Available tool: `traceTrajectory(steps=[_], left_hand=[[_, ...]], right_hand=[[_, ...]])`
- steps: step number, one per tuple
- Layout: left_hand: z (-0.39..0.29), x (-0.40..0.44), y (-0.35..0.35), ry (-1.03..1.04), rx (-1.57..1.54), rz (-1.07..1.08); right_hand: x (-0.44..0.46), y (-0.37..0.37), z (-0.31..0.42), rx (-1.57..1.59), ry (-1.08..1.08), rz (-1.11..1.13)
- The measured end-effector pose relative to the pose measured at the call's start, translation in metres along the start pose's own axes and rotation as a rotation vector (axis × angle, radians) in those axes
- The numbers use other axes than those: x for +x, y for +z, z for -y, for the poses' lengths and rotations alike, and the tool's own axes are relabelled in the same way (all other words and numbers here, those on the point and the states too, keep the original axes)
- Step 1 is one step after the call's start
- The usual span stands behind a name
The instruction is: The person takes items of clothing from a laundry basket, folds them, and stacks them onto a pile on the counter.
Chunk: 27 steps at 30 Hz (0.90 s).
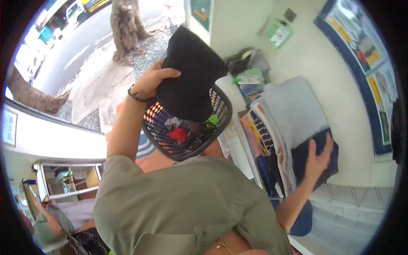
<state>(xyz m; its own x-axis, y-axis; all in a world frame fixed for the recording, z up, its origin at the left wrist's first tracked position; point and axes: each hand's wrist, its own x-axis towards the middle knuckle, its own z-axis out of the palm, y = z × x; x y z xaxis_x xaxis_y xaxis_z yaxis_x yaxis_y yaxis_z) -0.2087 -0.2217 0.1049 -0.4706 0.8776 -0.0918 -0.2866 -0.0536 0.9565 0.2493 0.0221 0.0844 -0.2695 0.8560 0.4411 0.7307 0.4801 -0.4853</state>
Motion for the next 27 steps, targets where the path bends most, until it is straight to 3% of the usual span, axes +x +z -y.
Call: traceTrajectory(steps=[1, 3, 4, 7, 9, 12, 15, 16, 20, 25, 26, 27], left_hand=[[-0.013, 0.002, 0.022, 0.022, 0.005, 0.016], [-0.034, 0.005, 0.069, 0.054, 0.011, 0.056], [-0.042, 0.010, 0.095, 0.086, -0.085, 0.173], [-0.057, 0.032, 0.160, 0.117, -0.265, 0.369], [-0.064, 0.049, 0.193, 0.036, -0.435, 0.551], [-0.061, 0.081, 0.230, -0.076, -0.631, 0.782], [-0.040, 0.101, 0.250, -0.052, -0.714, 0.831], [-0.034, 0.102, 0.251, -0.056, -0.732, 0.791], [-0.018, 0.098, 0.222, -0.110, -0.650, 0.559], [-0.004, 0.070, 0.118, -0.145, -0.341, 0.192], [-0.007, 0.055, 0.096, -0.156, -0.382, 0.246], [-0.011, 0.040, 0.076, -0.102, -0.292, 0.169]], right_hand=[[-0.001, 0.007, 0.025, 0.249, -0.121, 0.005], [-0.012, 0.029, 0.065, 0.762, 0.022, 0.216], [-0.012, 0.054, 0.065, 1.055, 0.081, 0.387], [0.015, 0.056, 0.095, 1.846, 0.542, 0.743], [0.029, 0.014, 0.123, 1.807, 0.722, 0.476], [0.045, -0.014, 0.112, 1.884, 0.335, 0.483], [0.056, -0.022, 0.099, 2.135, 0.237, 0.687], [0.051, -0.025, 0.105, 1.838, 0.482, 0.478], [0.046, -0.006, 0.109, 1.677, 0.557, 0.352], [0.035, 0.025, 0.149, 1.579, 0.363, 0.535], [0.031, 0.035, 0.160, 1.540, 0.319, 0.569], [0.028, 0.047, 0.169, 1.524, 0.351, 0.634]])
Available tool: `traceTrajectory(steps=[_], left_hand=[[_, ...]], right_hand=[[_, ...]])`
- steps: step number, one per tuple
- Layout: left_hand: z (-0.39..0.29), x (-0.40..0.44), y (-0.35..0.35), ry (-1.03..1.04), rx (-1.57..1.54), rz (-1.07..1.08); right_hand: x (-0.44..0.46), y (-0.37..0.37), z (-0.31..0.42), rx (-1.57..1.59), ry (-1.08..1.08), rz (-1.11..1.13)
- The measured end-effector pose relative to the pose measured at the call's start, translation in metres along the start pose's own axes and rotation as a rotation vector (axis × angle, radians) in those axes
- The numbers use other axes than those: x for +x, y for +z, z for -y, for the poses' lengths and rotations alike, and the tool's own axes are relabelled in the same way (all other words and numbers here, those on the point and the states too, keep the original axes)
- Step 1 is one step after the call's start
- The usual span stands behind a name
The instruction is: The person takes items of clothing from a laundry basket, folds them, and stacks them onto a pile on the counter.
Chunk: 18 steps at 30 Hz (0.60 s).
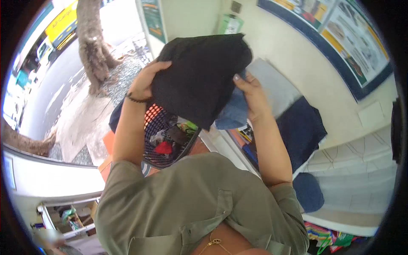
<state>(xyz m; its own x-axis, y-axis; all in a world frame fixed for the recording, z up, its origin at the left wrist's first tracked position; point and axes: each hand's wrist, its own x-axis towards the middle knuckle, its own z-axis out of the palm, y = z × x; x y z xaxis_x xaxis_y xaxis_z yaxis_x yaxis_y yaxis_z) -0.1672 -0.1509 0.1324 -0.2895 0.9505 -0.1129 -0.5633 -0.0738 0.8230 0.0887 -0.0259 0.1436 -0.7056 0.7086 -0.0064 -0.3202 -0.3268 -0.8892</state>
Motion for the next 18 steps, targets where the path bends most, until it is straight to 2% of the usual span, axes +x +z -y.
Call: traceTrajectory(steps=[3, 6, 8, 12, 14, 18], left_hand=[[-0.012, -0.053, -0.045, 0.136, 0.220, -0.195], [-0.008, -0.093, -0.091, 0.211, 0.301, -0.343], [-0.009, -0.117, -0.115, 0.233, 0.306, -0.464], [-0.011, -0.137, -0.128, 0.291, 0.315, -0.451], [-0.009, -0.125, -0.129, 0.254, 0.440, -0.411], [-0.012, -0.085, -0.069, 0.233, 0.451, -0.270]], right_hand=[[0.020, 0.021, -0.044, -0.003, 0.175, 0.000], [0.034, 0.045, -0.075, 0.135, 0.164, 0.014], [0.037, 0.054, -0.069, 0.107, 0.115, -0.033], [0.025, 0.035, -0.046, 0.042, -0.004, -0.068], [0.004, 0.019, -0.034, -0.048, -0.056, -0.105], [-0.057, -0.006, 0.010, 0.005, -0.089, -0.264]])
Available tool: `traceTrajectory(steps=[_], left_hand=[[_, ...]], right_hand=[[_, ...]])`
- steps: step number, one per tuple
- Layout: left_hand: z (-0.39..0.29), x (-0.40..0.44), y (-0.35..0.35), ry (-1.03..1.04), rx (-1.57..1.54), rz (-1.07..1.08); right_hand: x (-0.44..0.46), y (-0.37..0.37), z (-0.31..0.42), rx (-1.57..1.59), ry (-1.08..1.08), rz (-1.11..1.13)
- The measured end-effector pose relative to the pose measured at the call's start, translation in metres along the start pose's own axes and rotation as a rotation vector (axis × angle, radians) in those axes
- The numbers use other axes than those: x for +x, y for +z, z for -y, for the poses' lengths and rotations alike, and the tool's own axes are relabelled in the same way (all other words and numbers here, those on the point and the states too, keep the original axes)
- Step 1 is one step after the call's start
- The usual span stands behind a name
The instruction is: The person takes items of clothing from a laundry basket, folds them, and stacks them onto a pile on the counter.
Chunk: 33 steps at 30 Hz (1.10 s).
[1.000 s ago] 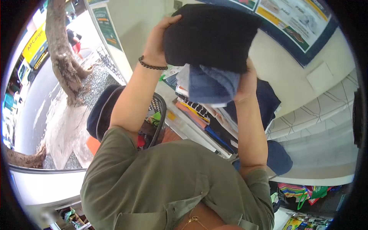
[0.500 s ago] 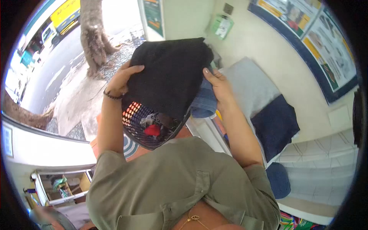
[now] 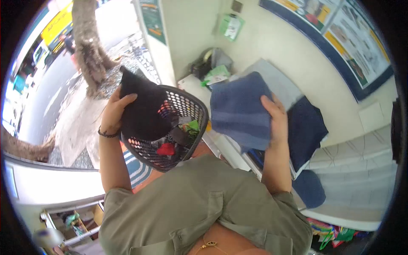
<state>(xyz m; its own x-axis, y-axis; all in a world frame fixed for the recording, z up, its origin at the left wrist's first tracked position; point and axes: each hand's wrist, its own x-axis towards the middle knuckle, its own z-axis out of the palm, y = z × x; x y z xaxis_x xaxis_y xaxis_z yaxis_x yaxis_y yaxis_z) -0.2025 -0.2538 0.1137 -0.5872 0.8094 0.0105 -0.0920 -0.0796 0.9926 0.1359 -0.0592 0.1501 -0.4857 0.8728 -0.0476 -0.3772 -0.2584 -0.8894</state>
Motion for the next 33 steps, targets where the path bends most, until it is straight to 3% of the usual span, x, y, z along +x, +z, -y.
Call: traceTrajectory(steps=[6, 8, 11, 13, 14, 15, 16, 18, 20, 24, 26, 27, 30, 32, 33], left_hand=[[-0.054, 0.060, 0.173, 0.123, -0.297, 0.408], [-0.060, 0.079, 0.224, 0.089, -0.341, 0.580], [-0.021, 0.126, 0.294, -0.009, -0.382, 0.745], [0.024, 0.158, 0.324, -0.195, -0.228, 0.859], [0.058, 0.173, 0.334, -0.215, -0.049, 0.810], [0.084, 0.182, 0.340, -0.231, 0.129, 0.758], [0.097, 0.179, 0.341, -0.101, 0.279, 0.708], [0.110, 0.163, 0.339, 0.179, 0.561, 0.589], [0.098, 0.136, 0.352, 0.190, 0.420, 0.741], [0.056, 0.069, 0.370, 0.177, 0.118, 1.008], [0.052, 0.053, 0.374, -0.270, -0.349, 1.431], [0.038, 0.036, 0.374, -0.345, -0.423, 1.361], [-0.003, 0.027, 0.366, -0.199, -0.113, 1.300], [-0.028, 0.023, 0.360, 0.016, -0.012, 1.201], [-0.042, 0.022, 0.354, 0.101, 0.028, 1.188]], right_hand=[[-0.076, -0.108, 0.048, 0.092, -0.317, -0.359], [-0.110, -0.127, 0.060, 0.164, -0.413, -0.326], [-0.141, -0.139, 0.070, 0.138, -0.551, -0.556], [-0.155, -0.141, 0.072, 0.108, -0.600, -0.701], [-0.160, -0.147, 0.069, 0.109, -0.566, -0.719], [-0.162, -0.157, 0.066, 0.110, -0.532, -0.739], [-0.164, -0.164, 0.066, 0.110, -0.501, -0.757], [-0.159, -0.155, 0.067, 0.112, -0.507, -0.738], [-0.152, -0.157, 0.068, 0.136, -0.487, -0.744], [-0.132, -0.129, 0.081, 0.074, -0.500, -0.546], [-0.123, -0.110, 0.088, -0.052, -0.532, -0.404], [-0.119, -0.108, 0.088, -0.066, -0.551, -0.361], [-0.113, -0.106, 0.085, -0.172, -0.580, -0.257], [-0.117, -0.104, 0.080, -0.320, -0.562, -0.234], [-0.120, -0.108, 0.079, -0.555, -0.584, -0.182]])
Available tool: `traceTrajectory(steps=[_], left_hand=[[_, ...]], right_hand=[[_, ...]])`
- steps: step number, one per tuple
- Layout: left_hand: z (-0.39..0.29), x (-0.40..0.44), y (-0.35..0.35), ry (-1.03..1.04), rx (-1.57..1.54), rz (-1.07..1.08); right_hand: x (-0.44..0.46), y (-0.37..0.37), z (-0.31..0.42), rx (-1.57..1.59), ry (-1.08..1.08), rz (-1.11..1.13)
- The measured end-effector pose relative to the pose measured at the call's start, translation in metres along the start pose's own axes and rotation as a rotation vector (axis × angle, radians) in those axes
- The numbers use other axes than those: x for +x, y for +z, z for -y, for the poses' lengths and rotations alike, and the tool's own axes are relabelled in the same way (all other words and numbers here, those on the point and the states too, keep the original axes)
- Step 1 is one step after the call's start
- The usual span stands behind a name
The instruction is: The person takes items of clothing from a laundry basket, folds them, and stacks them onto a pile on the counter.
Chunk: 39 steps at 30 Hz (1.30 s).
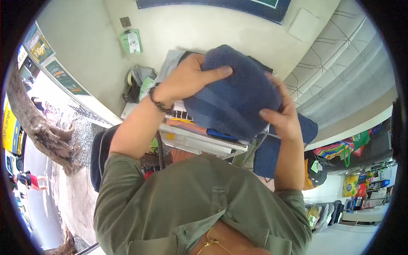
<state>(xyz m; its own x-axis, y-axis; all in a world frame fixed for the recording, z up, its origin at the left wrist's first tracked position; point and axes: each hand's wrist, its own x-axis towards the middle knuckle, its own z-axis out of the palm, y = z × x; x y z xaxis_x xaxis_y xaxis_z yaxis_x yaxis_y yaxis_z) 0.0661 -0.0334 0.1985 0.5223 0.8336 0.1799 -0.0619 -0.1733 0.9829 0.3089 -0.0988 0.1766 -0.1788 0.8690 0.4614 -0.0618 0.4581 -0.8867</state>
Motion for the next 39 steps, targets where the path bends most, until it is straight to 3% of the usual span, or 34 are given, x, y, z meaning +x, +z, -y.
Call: traceTrajectory(steps=[2, 5, 7, 10, 11, 12, 14, 17, 21, 23, 24, 26, 27, 32, 33, 35, 36, 39], left_hand=[[-0.027, -0.010, -0.007, 0.091, 0.119, -0.017], [-0.052, -0.022, -0.027, 0.234, 0.123, -0.106], [-0.061, -0.024, -0.049, 0.205, 0.113, -0.129], [-0.055, -0.010, -0.073, 0.153, 0.215, -0.288], [-0.045, 0.001, -0.087, 0.215, 0.282, -0.309], [-0.027, 0.017, -0.104, 0.275, 0.349, -0.330], [0.004, 0.044, -0.138, 0.349, 0.453, -0.428], [0.018, 0.060, -0.144, 0.485, 0.305, -0.511], [0.046, 0.042, -0.136, 0.414, 0.717, -0.492], [0.086, 0.033, -0.147, 0.395, 0.832, -0.331], [0.091, 0.025, -0.147, 0.224, 0.941, -0.169], [0.114, 0.014, -0.137, 0.235, 1.250, -0.268], [0.123, 0.013, -0.131, 0.234, 1.405, -0.315], [0.121, 0.061, -0.068, 0.510, 1.281, -0.365], [0.142, 0.070, -0.067, 0.374, 1.365, -0.345], [0.200, 0.080, -0.072, 0.081, 1.517, -0.296], [0.211, 0.082, -0.073, 0.035, 1.476, -0.298], [0.211, 0.078, -0.077, 0.051, 1.412, -0.289]], right_hand=[[-0.012, -0.009, -0.006, -0.120, 0.323, 0.204], [-0.015, -0.011, -0.007, -0.390, 0.527, 0.469], [-0.013, -0.014, -0.007, -0.418, 0.525, 0.478], [0.000, -0.037, -0.009, -0.188, 0.451, 0.270], [0.013, -0.054, -0.011, -0.363, 0.462, 0.105], [0.023, -0.047, -0.010, -0.429, 0.264, -0.203], [0.053, -0.073, -0.012, -0.624, 0.020, -0.293], [0.064, -0.052, 0.015, -0.850, -0.207, -0.501], [0.050, -0.054, -0.021, -1.124, -0.445, -0.461], [0.027, -0.060, -0.054, -1.171, -0.320, -0.272], [0.014, -0.062, -0.070, -1.248, -0.230, -0.159], [-0.008, -0.063, -0.096, -1.334, -0.021, 0.161], [-0.005, -0.058, -0.097, -1.308, -0.028, 0.081], [0.048, -0.003, -0.104, -1.295, -0.101, -0.258], [0.063, 0.006, -0.113, -1.328, -0.136, -0.329], [0.075, 0.002, -0.181, -1.547, 0.228, -0.079], [0.080, 0.000, -0.200, -1.520, 0.321, -0.026], [0.092, -0.007, -0.199, -1.522, 0.361, 0.068]])
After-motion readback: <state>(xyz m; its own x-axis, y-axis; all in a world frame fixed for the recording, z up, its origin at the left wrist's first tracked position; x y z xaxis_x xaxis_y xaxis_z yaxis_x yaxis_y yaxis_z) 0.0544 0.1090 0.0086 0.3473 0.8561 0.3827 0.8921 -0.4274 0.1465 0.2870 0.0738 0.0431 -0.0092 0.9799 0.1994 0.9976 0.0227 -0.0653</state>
